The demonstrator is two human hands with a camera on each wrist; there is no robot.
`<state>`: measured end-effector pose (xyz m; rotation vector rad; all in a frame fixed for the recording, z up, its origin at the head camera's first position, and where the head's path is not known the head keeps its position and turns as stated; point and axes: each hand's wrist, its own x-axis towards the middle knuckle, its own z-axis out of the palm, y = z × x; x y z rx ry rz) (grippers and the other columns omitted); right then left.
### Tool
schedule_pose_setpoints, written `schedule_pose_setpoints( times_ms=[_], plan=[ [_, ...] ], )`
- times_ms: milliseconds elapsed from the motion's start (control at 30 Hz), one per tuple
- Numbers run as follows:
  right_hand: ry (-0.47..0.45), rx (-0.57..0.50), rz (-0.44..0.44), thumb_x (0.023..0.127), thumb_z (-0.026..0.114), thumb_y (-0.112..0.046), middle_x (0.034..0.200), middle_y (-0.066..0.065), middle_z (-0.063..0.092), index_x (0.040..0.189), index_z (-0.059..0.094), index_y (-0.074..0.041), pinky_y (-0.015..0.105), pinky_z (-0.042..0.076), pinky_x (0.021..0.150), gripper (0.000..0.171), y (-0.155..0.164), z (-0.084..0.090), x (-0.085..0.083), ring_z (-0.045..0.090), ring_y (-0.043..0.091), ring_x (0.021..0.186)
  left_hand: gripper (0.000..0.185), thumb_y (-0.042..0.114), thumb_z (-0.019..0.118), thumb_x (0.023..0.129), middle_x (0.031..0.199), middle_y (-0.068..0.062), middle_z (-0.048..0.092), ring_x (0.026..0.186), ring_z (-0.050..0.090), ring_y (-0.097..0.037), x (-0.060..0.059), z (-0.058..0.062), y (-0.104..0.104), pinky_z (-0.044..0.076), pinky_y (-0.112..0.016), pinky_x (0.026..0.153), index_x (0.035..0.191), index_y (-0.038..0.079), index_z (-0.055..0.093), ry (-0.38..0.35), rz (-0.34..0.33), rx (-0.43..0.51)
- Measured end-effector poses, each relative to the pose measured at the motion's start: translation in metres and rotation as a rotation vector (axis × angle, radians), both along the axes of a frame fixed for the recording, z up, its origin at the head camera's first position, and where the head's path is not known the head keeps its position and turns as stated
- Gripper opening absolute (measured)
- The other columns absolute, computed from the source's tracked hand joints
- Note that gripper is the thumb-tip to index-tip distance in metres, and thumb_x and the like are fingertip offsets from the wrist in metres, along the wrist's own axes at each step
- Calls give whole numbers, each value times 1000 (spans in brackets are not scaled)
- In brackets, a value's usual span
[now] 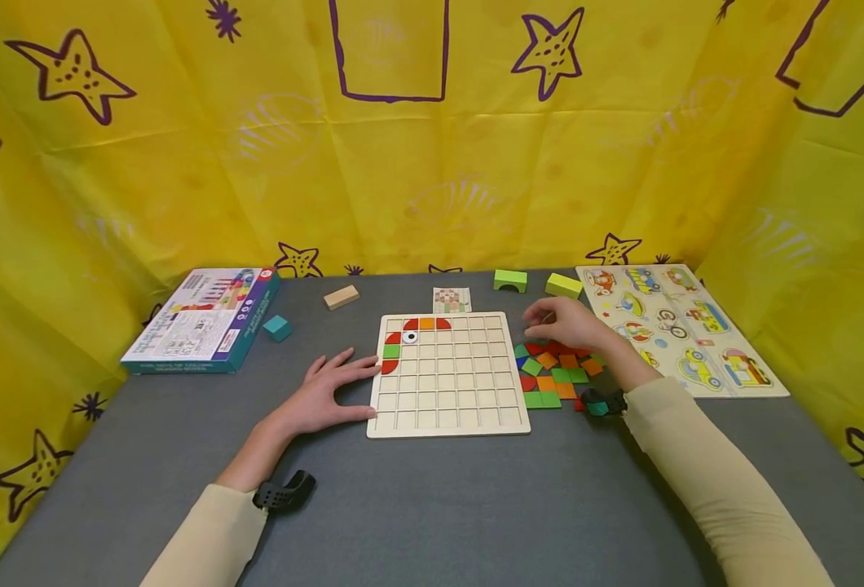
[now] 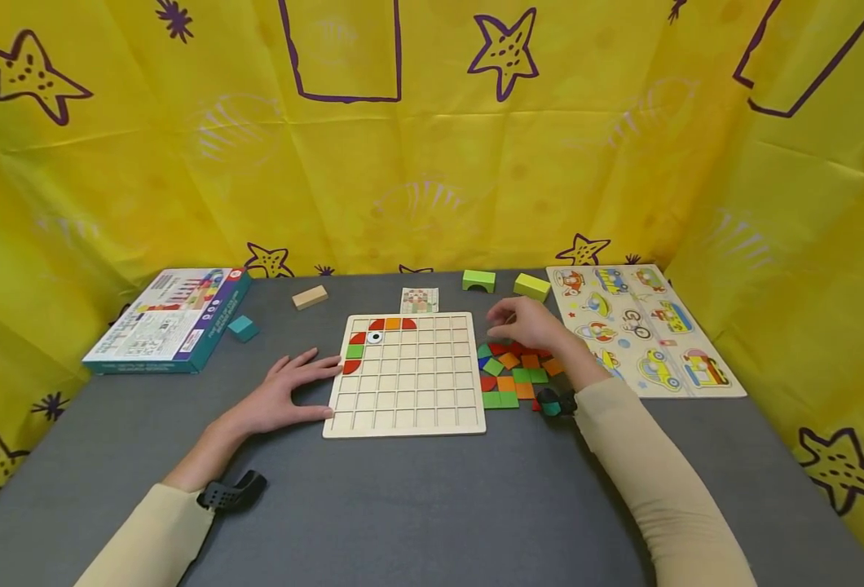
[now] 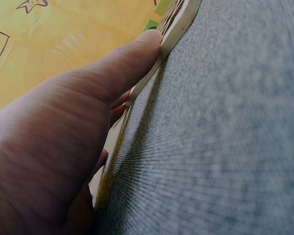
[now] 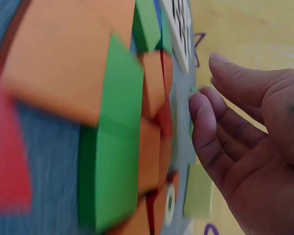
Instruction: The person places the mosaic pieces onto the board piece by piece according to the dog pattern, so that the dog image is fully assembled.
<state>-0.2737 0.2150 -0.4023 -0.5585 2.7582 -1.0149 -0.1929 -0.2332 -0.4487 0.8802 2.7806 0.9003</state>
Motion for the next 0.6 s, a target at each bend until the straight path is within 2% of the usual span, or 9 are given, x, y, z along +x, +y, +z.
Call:
schedule_pose_setpoints(
  times_ms=[233,467,600],
  plan=[
    [-29,14,-29,96,72,-13,104,12,67,118,68,3,36,52,71,28,34,2,4,63,26,87,71,45,78,87,158,-3,42,150,17,-41,0,-2,1,-1,-68,112,147,16,55,18,-5,1],
    [-4,43,-1,96,71,-8,100,13,69,111,69,6,36,52,71,21,61,7,13,66,29,87,71,45,78,87,157,-4,42,150,17,-42,0,0,0,-2,-68,112,147,15,55,12,4,-4],
    [-11,89,-22,94,73,-11,97,11,69,107,69,5,35,51,73,21,66,5,14,63,27,86,71,45,79,87,157,-3,42,150,17,-42,0,1,0,-2,-68,112,147,16,55,11,9,-9]
  ],
)
